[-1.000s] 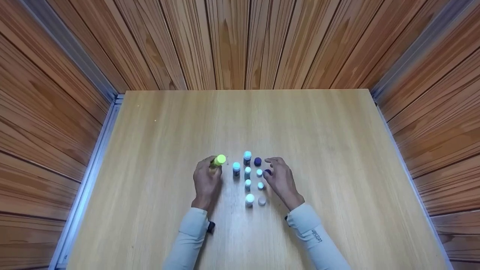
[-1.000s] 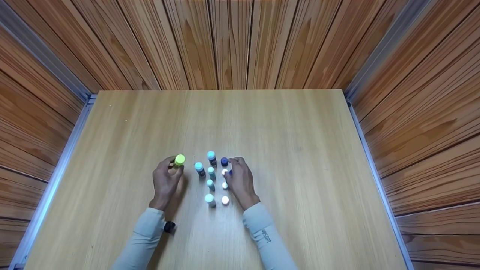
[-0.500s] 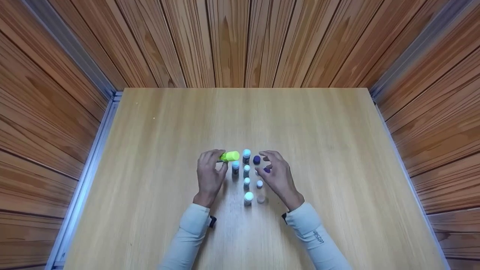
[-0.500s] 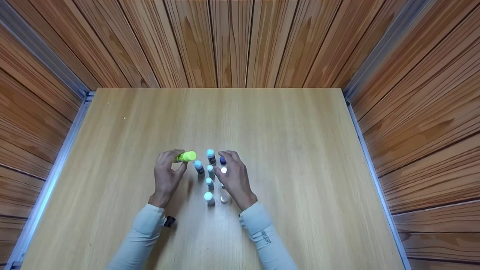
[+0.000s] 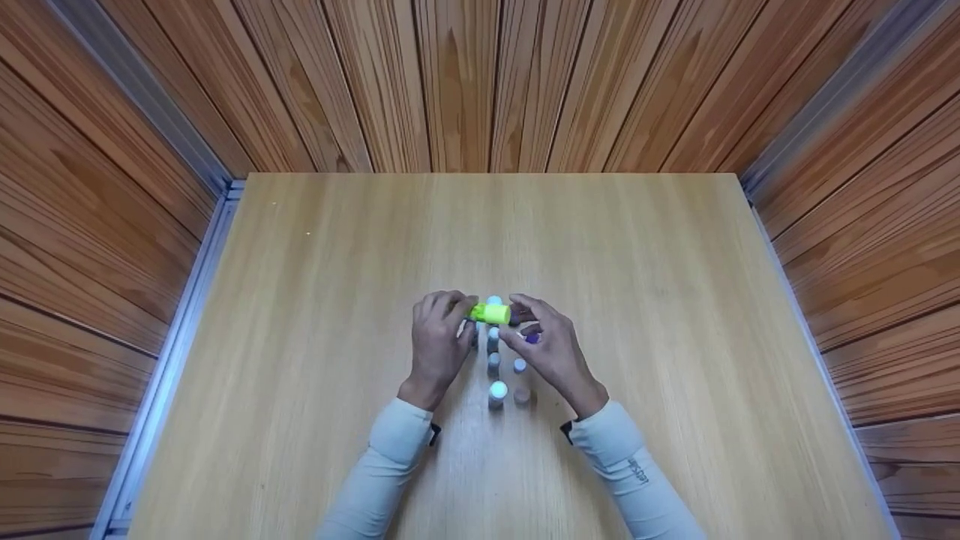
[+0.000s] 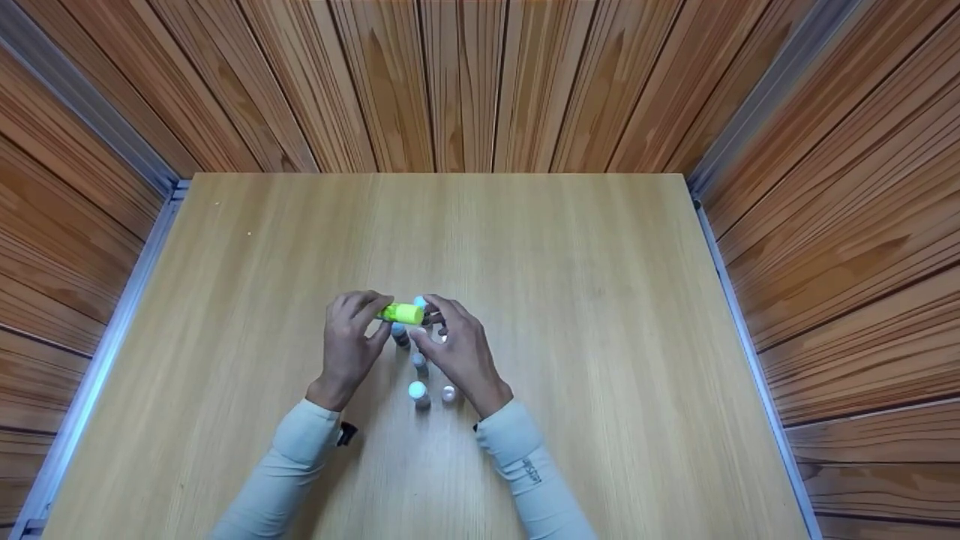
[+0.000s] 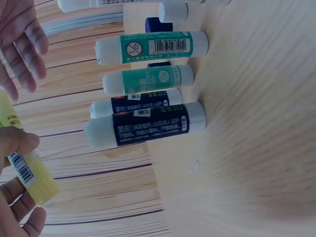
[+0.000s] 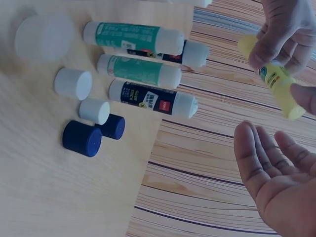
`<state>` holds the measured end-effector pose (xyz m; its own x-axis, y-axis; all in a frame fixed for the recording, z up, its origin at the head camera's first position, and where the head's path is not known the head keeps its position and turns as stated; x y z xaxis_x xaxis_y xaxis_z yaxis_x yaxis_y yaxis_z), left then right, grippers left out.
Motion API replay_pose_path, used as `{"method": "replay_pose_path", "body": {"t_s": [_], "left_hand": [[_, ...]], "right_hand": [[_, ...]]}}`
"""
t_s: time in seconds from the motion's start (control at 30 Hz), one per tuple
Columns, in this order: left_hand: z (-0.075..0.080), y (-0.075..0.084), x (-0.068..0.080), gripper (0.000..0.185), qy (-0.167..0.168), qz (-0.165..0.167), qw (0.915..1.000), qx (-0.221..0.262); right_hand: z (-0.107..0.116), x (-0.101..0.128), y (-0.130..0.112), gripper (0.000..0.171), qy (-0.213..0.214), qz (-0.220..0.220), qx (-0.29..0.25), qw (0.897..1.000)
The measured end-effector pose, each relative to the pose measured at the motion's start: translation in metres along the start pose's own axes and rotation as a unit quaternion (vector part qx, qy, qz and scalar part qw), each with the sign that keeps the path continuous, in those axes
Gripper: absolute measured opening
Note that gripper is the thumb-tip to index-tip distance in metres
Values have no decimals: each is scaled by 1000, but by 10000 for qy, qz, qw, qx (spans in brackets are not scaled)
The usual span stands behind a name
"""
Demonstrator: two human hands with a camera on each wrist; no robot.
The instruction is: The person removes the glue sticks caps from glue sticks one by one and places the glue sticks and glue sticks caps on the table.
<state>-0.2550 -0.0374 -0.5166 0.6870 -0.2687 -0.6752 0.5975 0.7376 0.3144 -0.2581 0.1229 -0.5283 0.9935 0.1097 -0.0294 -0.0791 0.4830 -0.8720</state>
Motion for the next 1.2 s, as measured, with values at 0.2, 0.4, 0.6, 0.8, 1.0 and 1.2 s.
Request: {"method": "replay_pose_path", "body": {"t_s": [0.2,0.4,0.6,0.8,1.0,1.2], "left_hand": [[0,16,-5,24,-15,-543,9976,-424],[-2,22,-4,22,76,-776,9953,-577],[-2,25,-6,21,125,-829,9941,-685],[-2,27,-5,20,145,-828,9939,-714],[-1,26,-3,21,149,-790,9945,-665],[1,25,-2,22,183,-750,9953,-584]], "right_hand": [[-1,-1,1,50,-37,-141,-346,9993],[-3,-2,6,45,-216,-537,-1040,9929],[-3,-2,5,40,-287,-801,-1388,9867],[-3,0,9,43,-203,-984,-1462,9841],[-3,-1,12,40,-29,-887,-1486,9849],[-5,-1,13,34,17,-938,-1431,9853]]}}
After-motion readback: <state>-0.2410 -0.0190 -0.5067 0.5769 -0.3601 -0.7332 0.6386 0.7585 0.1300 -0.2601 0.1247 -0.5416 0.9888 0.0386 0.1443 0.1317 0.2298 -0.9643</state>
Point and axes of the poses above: each hand's wrist, its own x-axis away from the middle knuckle, its own z-axis out of the back of the hand, y = z × x, the point moved 9 cm from there along -x, towards the middle knuckle, and after that the axes turned 11 degrees about -z, right-handed, at the moved point
